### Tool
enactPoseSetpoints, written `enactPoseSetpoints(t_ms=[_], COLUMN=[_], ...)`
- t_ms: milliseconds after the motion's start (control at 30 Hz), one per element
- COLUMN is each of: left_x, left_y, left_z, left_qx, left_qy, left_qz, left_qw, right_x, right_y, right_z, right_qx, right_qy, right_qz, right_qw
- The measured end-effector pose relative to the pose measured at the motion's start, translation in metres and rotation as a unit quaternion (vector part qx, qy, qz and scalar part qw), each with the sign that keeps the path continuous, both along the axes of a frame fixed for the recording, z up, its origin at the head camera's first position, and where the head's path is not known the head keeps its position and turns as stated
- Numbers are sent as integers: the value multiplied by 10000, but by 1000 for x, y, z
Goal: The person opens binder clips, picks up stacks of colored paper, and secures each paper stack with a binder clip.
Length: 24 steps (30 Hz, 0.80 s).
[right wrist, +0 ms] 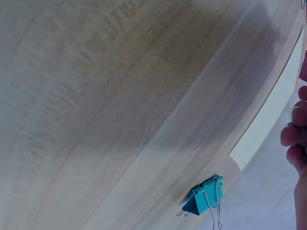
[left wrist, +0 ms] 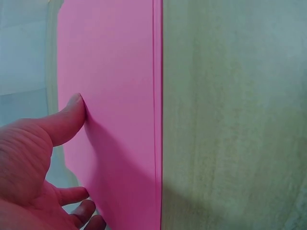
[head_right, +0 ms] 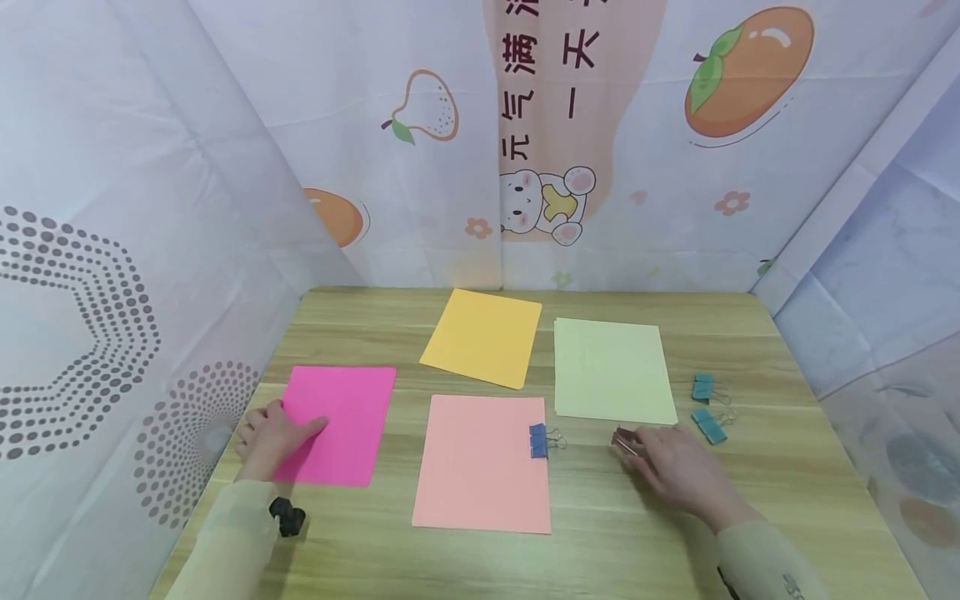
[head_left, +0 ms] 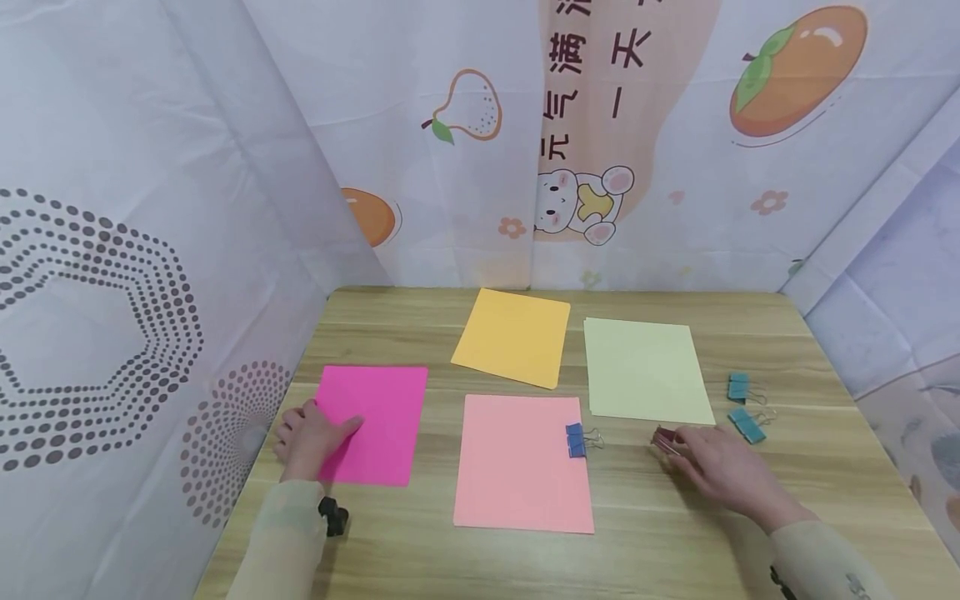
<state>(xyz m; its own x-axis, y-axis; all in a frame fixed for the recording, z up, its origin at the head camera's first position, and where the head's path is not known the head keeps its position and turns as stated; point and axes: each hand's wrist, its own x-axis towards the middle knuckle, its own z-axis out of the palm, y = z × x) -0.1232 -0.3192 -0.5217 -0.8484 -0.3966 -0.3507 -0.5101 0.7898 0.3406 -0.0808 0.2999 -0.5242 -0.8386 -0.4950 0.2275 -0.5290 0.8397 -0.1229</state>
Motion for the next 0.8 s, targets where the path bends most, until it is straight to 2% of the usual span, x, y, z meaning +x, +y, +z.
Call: enactPoseSetpoints(t_ms=[100, 400, 567, 800], left_x=[0, 0, 0, -2], left_y=[0, 3, 11, 15], left_z=[1, 6, 11, 11], left_qx=[22, 149, 144, 71], left_qy=[-44, -58, -32, -39], left_qz=[-31, -44, -61, -57], left_qw=[10000, 9999, 9999, 10000], right_x=[-1, -3, -3, -4], right_y=[0, 1, 0, 0], right_z=[1, -1, 1, 1], right_qx=[-14, -198, -189, -173], right_qy=[37, 553, 482, 544], right_qz=[-21, 236, 207, 255], right_qw=[10000, 9980, 9984, 9980])
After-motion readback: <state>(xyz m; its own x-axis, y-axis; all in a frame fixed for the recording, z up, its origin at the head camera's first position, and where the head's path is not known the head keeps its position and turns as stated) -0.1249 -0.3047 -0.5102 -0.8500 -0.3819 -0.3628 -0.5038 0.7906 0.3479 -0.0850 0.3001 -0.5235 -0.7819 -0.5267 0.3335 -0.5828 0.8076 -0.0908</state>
